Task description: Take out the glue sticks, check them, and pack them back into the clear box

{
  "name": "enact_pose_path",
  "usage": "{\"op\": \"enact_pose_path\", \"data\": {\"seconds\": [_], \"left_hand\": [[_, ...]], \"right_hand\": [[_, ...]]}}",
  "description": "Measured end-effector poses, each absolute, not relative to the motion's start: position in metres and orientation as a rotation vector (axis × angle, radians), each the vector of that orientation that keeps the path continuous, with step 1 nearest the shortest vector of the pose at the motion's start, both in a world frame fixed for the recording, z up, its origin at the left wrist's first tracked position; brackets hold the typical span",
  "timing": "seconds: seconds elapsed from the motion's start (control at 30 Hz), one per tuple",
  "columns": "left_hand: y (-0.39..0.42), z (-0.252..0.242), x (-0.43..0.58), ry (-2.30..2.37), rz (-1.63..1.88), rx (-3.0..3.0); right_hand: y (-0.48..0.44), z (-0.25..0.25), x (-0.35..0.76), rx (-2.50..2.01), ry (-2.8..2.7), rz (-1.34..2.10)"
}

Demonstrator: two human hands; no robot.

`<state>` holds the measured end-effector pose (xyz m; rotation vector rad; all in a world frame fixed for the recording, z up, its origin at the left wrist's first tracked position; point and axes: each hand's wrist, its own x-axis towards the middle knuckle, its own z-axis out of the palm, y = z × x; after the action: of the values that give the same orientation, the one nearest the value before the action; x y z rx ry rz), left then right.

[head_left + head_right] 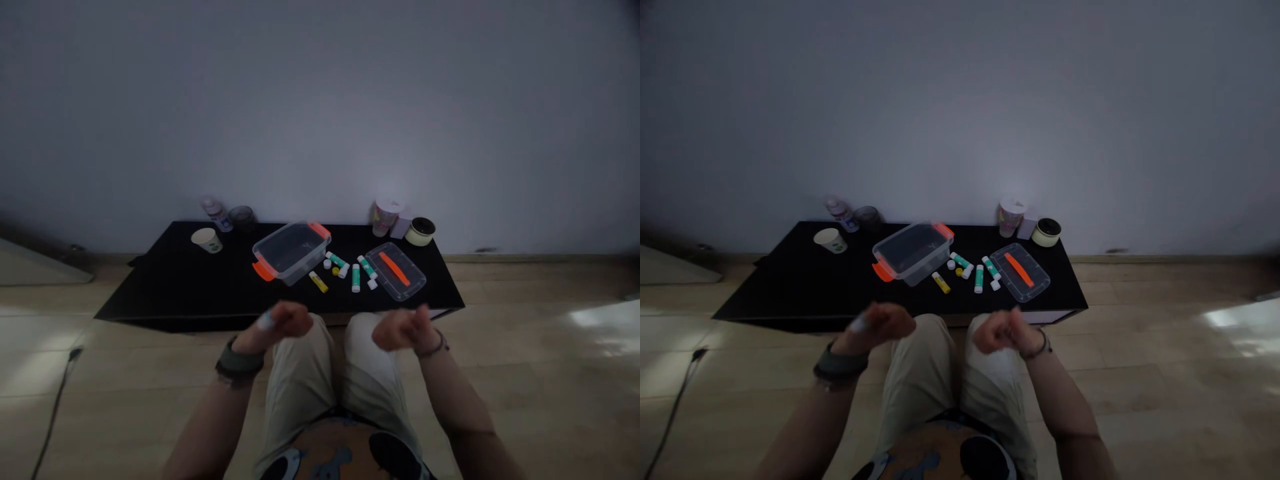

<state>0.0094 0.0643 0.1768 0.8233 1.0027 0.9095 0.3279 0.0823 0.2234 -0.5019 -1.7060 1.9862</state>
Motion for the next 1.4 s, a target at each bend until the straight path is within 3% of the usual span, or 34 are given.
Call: {"op": "enact_pose_path", "data": {"seconds": [0.17,0.3,0.57,1.4], "left_hand": [[0.167,0.231,0.03,0.579,0.992,0.612],[0.213,0.205,0.047,0.478,0.89,0.466],[0.206,0.135,0.043,0.507,0.779,0.337],[0.207,0.133,0.048,0.504,0.713,0.313]], "right_hand": [[0.172,0.236,0.31,-0.452,-1.164,2.063],[0.223,0.2,0.294,-0.449,-0.97,2.29],[0.225,0.117,0.308,-0.709,-0.795,2.442],[0.226,0.133,0.301,-0.642,-0.791,2.37]]}}
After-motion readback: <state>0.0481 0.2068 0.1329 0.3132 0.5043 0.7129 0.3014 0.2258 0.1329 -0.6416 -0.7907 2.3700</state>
